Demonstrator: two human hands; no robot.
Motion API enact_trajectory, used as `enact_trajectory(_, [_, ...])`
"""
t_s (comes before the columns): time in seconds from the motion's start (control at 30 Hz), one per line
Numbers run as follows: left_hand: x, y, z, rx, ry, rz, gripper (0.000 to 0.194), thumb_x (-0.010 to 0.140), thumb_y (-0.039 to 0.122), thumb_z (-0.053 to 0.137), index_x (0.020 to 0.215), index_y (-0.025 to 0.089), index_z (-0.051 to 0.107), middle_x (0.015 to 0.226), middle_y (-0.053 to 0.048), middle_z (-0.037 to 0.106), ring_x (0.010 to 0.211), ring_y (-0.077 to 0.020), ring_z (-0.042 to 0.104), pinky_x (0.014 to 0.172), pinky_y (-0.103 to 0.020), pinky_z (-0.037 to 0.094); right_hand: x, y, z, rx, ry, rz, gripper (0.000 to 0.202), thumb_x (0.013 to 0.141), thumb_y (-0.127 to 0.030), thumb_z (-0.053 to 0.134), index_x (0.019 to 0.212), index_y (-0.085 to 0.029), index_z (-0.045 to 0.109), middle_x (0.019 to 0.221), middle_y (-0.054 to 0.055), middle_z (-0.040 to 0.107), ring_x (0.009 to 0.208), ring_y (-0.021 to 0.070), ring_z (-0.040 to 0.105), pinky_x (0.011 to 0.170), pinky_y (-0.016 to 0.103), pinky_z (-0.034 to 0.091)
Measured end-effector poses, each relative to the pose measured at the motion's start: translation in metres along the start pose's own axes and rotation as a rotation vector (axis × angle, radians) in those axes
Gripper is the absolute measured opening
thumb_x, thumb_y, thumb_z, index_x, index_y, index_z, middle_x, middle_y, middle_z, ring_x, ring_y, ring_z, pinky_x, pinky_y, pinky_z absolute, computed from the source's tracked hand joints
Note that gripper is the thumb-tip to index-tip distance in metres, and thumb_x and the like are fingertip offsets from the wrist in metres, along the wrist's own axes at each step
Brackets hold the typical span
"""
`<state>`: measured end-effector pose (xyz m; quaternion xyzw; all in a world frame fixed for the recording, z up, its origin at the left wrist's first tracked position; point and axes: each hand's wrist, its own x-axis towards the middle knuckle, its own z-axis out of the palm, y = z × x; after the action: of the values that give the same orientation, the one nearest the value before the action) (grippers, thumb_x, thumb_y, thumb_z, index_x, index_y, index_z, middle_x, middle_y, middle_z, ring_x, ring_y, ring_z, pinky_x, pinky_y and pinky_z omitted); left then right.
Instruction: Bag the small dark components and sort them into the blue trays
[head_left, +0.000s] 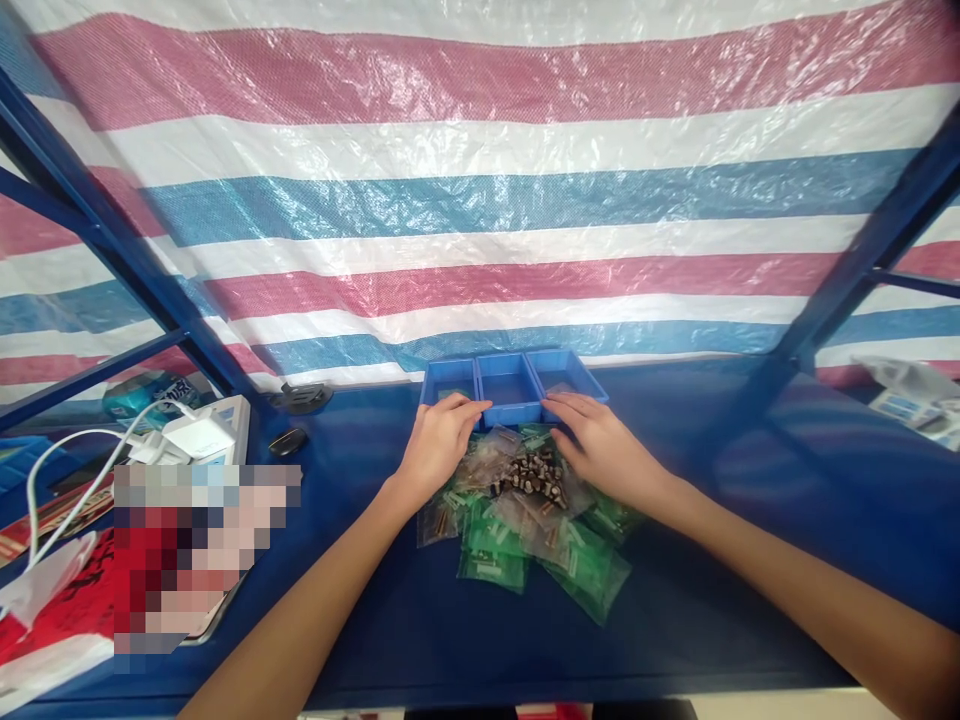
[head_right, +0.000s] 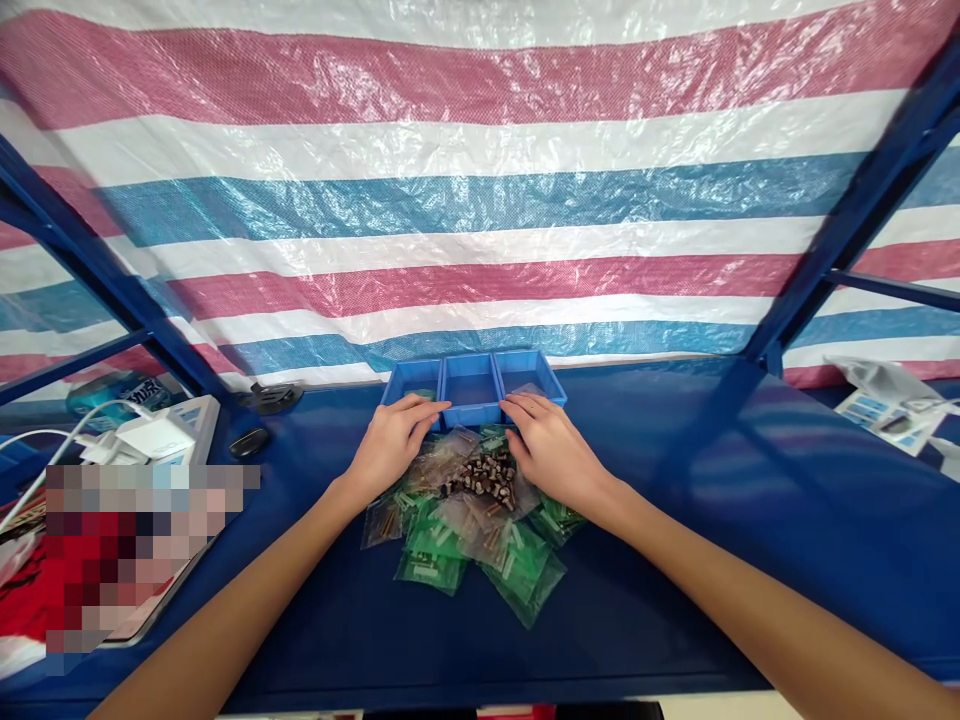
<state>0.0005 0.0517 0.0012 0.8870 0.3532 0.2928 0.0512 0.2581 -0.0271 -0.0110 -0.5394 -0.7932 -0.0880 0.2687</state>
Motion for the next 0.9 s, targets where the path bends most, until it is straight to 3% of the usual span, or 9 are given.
enact_trajectory(0.2, [0.006,-0.003,0.006,-0.056,0.035,-0.013,0.032,0.101,0.017,0.049,0.118,0.022,0.075,0.101,-0.004,0.074,0.083,-0.0178,0.071,0.073,-0.028,0.054,0.001,0.011,0.006,0.126,0.06,0.03,0.038,0.096,-0.019,0.048,0.13,-0.019,0.064,0.133,0.012,0.068,0.126,0.0316,0.062,0.106,0.051,0.053])
enact_trajectory(0.53, [0.011,-0.006,0.005,-0.104,0.023,0.03,0.03,0.1,0.014,0.05,0.114,0.019,0.076,0.098,-0.006,0.072,0.086,-0.0184,0.07,0.08,-0.031,0.055,-0.001,0.017,0.009,0.11,0.059,-0.032,0.039,0.097,-0.021,0.05,0.134,-0.02,0.061,0.135,0.012,0.066,0.127,0.0313,0.061,0.108,0.053,0.051])
enact_trajectory(0.73, [0.0,-0.009,0.008,0.077,0.068,0.112,0.032,0.101,0.021,0.052,0.129,0.023,0.069,0.114,-0.009,0.069,0.111,-0.0264,0.062,0.092,-0.041,0.05,-0.004,0.002,0.003,0.042,0.086,-0.07,0.034,0.1,-0.02,0.047,0.13,-0.016,0.063,0.136,0.018,0.058,0.136,0.0367,0.049,0.108,0.057,0.047])
enact_trajectory(0.8, [-0.003,-0.007,0.005,0.138,0.116,0.126,0.034,0.101,0.022,0.052,0.132,0.025,0.066,0.121,-0.01,0.065,0.117,-0.0286,0.058,0.092,-0.044,0.048,-0.004,-0.008,-0.004,0.064,0.039,-0.103,0.031,0.101,-0.02,0.046,0.126,-0.018,0.065,0.124,0.017,0.062,0.122,0.034,0.057,0.099,0.053,0.053])
enact_trajectory(0.9, [-0.005,0.002,0.001,0.125,0.139,0.168,0.029,0.101,0.02,0.049,0.121,0.022,0.07,0.114,-0.009,0.066,0.107,-0.0252,0.06,0.089,-0.041,0.048,-0.005,-0.021,-0.011,0.127,-0.137,-0.156,0.026,0.102,-0.021,0.046,0.118,-0.02,0.067,0.105,0.012,0.064,0.101,0.0286,0.062,0.084,0.045,0.057])
